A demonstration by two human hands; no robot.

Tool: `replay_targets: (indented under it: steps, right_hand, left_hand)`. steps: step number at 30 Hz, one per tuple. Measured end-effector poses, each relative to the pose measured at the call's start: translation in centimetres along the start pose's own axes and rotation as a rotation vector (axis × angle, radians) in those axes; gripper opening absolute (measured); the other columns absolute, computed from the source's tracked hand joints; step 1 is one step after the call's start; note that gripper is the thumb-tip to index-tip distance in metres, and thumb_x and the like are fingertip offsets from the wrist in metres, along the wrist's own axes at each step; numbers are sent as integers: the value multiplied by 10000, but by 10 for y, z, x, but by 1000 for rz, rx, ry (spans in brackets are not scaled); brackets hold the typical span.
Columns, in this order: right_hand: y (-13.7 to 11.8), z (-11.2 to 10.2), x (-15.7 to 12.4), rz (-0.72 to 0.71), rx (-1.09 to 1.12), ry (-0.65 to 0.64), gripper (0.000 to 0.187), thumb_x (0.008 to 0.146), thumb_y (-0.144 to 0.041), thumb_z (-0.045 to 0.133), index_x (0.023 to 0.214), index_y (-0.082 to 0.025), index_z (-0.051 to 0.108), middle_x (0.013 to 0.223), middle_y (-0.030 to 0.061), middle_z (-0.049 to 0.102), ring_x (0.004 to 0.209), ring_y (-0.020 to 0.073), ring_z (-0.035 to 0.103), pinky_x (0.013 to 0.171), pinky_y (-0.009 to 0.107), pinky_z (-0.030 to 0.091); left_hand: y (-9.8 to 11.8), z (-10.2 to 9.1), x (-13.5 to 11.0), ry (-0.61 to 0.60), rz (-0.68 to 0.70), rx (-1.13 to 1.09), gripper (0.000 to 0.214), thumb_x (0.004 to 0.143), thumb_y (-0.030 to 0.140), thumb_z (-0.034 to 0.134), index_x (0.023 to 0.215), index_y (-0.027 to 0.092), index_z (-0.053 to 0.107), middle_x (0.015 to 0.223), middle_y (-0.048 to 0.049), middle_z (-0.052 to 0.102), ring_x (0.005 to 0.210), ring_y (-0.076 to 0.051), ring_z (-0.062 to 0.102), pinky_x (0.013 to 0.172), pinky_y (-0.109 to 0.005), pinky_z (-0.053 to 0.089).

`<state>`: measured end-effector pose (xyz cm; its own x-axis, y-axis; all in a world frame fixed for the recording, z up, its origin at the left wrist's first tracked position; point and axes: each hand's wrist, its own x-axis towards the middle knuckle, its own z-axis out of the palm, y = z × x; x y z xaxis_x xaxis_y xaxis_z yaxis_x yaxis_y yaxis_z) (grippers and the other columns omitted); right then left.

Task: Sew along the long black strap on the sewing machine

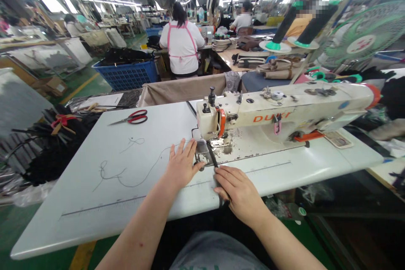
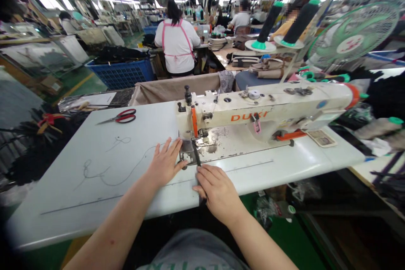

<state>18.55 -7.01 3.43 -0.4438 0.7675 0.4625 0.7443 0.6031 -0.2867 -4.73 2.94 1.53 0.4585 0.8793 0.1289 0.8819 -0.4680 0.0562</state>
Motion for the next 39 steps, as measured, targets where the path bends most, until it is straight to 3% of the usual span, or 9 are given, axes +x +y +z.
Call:
replay_targets:
  steps: [14, 21, 24, 29, 34, 39]
  right_hand:
    - [1, 1, 14, 0, -76, -22, 282, 1053, -319, 608, 1221, -136, 741, 1281, 153, 786, 1210, 322, 711, 1035, 510, 616]
    - [14, 11, 26, -4, -103, -16, 309, 1032, -331, 650, 1259, -141, 738, 1325, 166, 766, 1226, 310, 702, 1050, 488, 601]
    - [19, 14, 33, -6, -102, -12, 327, 1030, -329, 653, 1279, -133, 737, 1328, 179, 763, 1237, 306, 698, 1065, 488, 592]
    - [25, 18, 39, -4, -87, -7, 340, 1000, -268, 693, 1303, -118, 724, 1364, 189, 742, 1248, 328, 692, 1057, 509, 592]
    - [25, 17, 34, -42, -38, 26, 384, 1010, -394, 671, 1280, -127, 730, 1336, 176, 758, 1270, 323, 677, 1076, 498, 582]
    - [15, 4, 20, -80, -2, 58, 343, 1049, -402, 601, 1234, -147, 736, 1270, 163, 779, 1221, 310, 688, 1053, 499, 586]
  left_hand:
    - [-1, 3, -2, 8, -15, 10, 734, 1040, 641, 390, 1658, 254, 298, 1720, -100, 320, 1597, -408, 244, 1247, -724, 226]
    - [-2, 8, -3, 43, -24, 14, 791, 1049, 637, 370, 1641, 119, 300, 1706, -196, 311, 1586, -390, 287, 1244, -703, 251]
    - [-1, 8, -3, 65, -25, 18, 778, 1046, 625, 389, 1638, 125, 313, 1698, -205, 327, 1579, -390, 306, 1241, -697, 265]
    - [0, 8, -3, 82, -26, 39, 715, 1054, 576, 413, 1609, 127, 371, 1692, -205, 343, 1571, -390, 323, 1235, -685, 286]
    - [-2, 8, -3, 137, -23, 6, 662, 1058, 510, 445, 1584, 109, 400, 1674, -221, 371, 1553, -400, 352, 1221, -691, 308]
    - [-1, 1, 0, 216, 66, -101, 485, 1073, 330, 439, 1523, 156, 491, 1573, -177, 533, 1524, -336, 420, 1273, -613, 264]
